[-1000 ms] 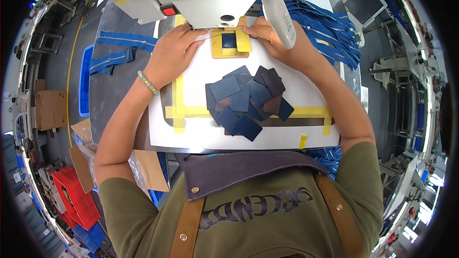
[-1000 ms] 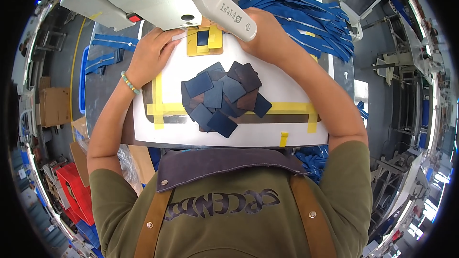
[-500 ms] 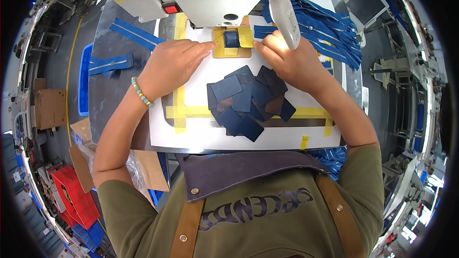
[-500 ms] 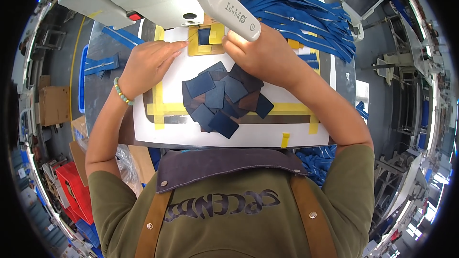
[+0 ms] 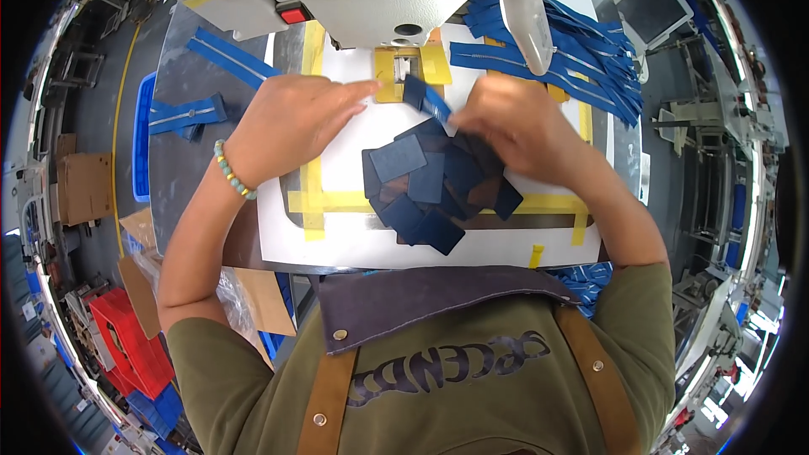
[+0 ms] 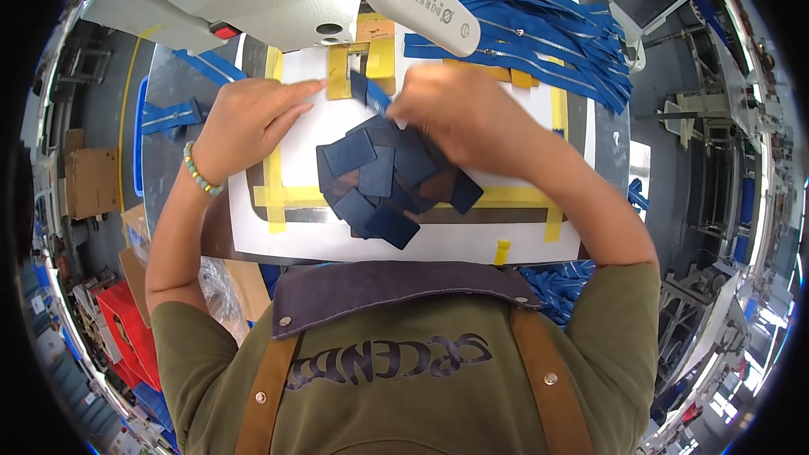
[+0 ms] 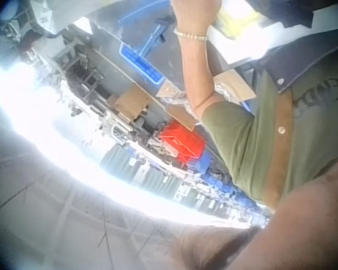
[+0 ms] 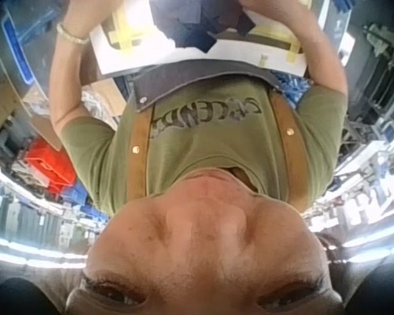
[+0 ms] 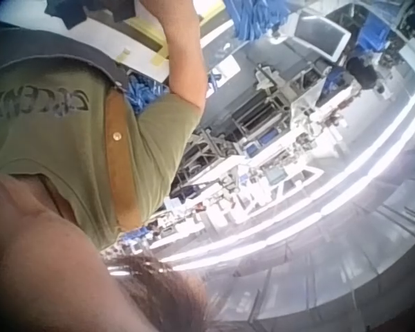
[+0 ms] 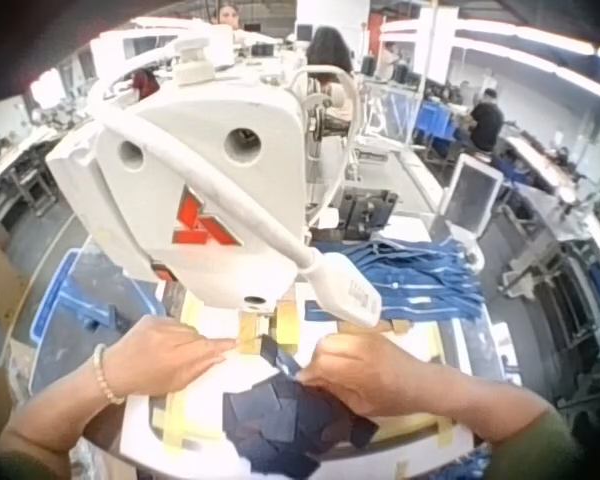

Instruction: The user is sewing small leather patches onto a blue fabric strip using a specialized sewing machine.

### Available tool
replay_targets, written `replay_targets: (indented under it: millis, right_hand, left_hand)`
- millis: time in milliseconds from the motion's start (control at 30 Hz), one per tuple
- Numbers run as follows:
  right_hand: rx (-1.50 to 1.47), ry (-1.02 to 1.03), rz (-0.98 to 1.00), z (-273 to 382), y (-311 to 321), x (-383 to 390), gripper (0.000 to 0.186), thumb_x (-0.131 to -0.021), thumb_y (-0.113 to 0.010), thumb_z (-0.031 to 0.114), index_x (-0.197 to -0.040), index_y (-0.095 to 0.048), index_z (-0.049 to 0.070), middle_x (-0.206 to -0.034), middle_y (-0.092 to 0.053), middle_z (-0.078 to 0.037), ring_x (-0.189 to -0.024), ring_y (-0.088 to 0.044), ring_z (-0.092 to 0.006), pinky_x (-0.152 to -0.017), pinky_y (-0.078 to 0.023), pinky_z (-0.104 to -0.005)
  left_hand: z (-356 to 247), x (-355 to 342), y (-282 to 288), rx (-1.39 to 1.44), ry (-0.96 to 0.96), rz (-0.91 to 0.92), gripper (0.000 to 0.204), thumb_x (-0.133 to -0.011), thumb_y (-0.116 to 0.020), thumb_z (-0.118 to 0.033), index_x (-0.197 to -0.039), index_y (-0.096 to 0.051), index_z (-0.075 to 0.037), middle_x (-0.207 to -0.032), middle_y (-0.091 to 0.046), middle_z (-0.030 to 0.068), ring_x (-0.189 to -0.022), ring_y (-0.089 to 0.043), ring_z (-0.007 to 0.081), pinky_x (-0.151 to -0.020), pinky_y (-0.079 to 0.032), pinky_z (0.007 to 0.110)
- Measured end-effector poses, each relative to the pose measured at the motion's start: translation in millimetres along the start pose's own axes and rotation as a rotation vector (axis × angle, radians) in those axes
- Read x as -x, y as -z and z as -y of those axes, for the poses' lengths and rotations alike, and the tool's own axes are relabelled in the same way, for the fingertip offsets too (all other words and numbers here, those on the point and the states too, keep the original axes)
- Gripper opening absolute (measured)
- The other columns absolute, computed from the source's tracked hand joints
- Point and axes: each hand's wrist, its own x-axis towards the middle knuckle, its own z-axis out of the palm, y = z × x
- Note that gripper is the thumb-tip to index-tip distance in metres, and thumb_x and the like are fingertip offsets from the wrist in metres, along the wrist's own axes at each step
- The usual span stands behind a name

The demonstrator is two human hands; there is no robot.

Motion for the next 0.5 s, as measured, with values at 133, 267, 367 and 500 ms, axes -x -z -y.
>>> replay_targets:
  millis: [133, 267, 367, 500]
  right_hand:
    - [-0.068, 0.064, 0.045, 53, 7, 15, 0.016, -0.090, -0.073, -0.001, -0.106, -0.074, 0.003, -0.091, -0.067, -0.013, -0.083, -0.067, -0.0337, -0.074, -0.055, -0.0400]
    - [-0.335, -0.110, -0.063, 63, 10, 10, 0.013, -0.098, -0.073, 0.008, -0.110, -0.072, 0.004, -0.096, -0.070, -0.010, -0.076, -0.063, -0.0226, -0.073, -0.053, -0.0335]
    - [-0.698, -0.492, -0.186, 53, 1, 4, 0.013, -0.105, -0.068, 0.012, -0.112, -0.073, 0.002, -0.100, -0.072, -0.005, -0.078, -0.061, -0.0112, -0.074, -0.051, -0.0286]
    - [-1.062, -0.627, -0.375, 19, -3, -2, 0.024, -0.110, -0.056, 0.015, -0.121, -0.068, -0.003, -0.099, -0.069, -0.004, -0.084, -0.059, -0.0083, -0.076, -0.050, -0.0243]
  left_hand:
    - [-22, 5, 33, -0.007, -0.015, 0.157, 0.044, -0.091, -0.083, -0.019, -0.133, -0.076, -0.013, -0.079, -0.068, 0.0069, -0.069, -0.065, 0.0263, -0.066, -0.053, 0.037]
    - [-34, -2, 31, 0.052, -0.094, 0.053, 0.062, -0.085, -0.087, -0.026, -0.143, -0.068, -0.011, -0.113, -0.074, 0.0104, -0.094, -0.070, 0.0293, -0.080, -0.056, 0.037]
    - [-42, -12, 8, 0.085, -0.125, -0.079, 0.068, -0.083, -0.088, -0.026, -0.145, -0.065, -0.009, -0.134, -0.070, 0.0120, -0.110, -0.069, 0.0318, -0.092, -0.055, 0.039]
    - [-49, -24, -15, 0.260, -0.013, -0.151, 0.065, -0.088, -0.086, -0.021, -0.145, -0.063, -0.003, -0.137, -0.070, 0.0167, -0.114, -0.069, 0.0359, -0.100, -0.056, 0.042]
